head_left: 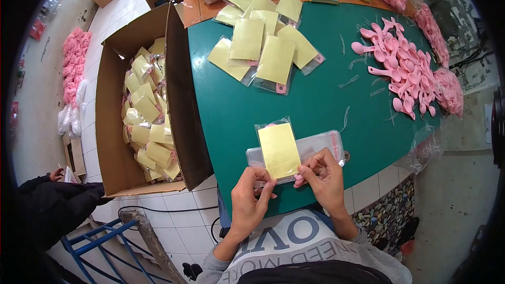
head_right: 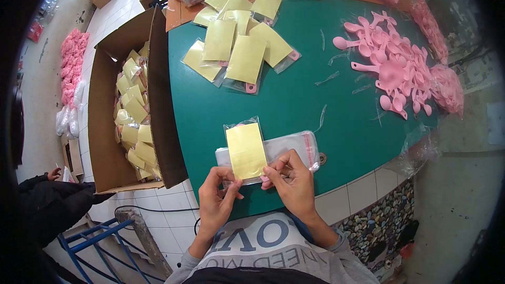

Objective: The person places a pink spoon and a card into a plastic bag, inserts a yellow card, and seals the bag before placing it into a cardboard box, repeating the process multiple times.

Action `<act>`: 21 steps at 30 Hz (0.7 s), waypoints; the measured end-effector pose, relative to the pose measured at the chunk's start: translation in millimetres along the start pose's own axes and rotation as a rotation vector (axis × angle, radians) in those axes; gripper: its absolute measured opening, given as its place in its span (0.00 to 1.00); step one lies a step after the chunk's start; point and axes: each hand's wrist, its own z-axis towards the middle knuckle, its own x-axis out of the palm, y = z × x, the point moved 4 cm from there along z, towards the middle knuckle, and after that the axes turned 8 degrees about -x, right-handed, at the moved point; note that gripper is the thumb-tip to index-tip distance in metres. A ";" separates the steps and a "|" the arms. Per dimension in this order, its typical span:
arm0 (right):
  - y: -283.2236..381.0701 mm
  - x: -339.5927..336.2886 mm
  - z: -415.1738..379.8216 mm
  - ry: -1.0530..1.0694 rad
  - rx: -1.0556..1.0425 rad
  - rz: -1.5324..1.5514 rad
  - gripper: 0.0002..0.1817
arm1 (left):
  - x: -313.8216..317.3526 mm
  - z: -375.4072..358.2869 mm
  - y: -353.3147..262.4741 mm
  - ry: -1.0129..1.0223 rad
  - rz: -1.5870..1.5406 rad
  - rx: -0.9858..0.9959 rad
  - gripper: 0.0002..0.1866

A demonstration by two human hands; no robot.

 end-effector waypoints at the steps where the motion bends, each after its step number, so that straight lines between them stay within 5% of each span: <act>1: -1.1 0.4 -0.5 0.006 -0.009 0.001 0.06 | 0.0 0.0 -0.8 0.002 0.023 -0.002 0.08; 10: 4.3 2.4 2.4 0.132 -0.012 -0.209 0.23 | -2.8 1.8 -17.6 -0.011 0.145 0.044 0.24; 16: 66.0 -0.3 49.4 0.154 -0.382 -0.309 0.19 | -18.3 59.4 -72.4 -0.014 0.351 0.331 0.29; 19: 96.7 -47.3 124.0 0.145 -0.706 -1.025 0.14 | -22.4 119.0 -88.5 -0.244 0.775 0.530 0.29; 21: 95.0 -113.4 187.2 -0.018 -0.883 -1.257 0.11 | -1.6 135.0 -83.0 -0.118 1.048 0.623 0.27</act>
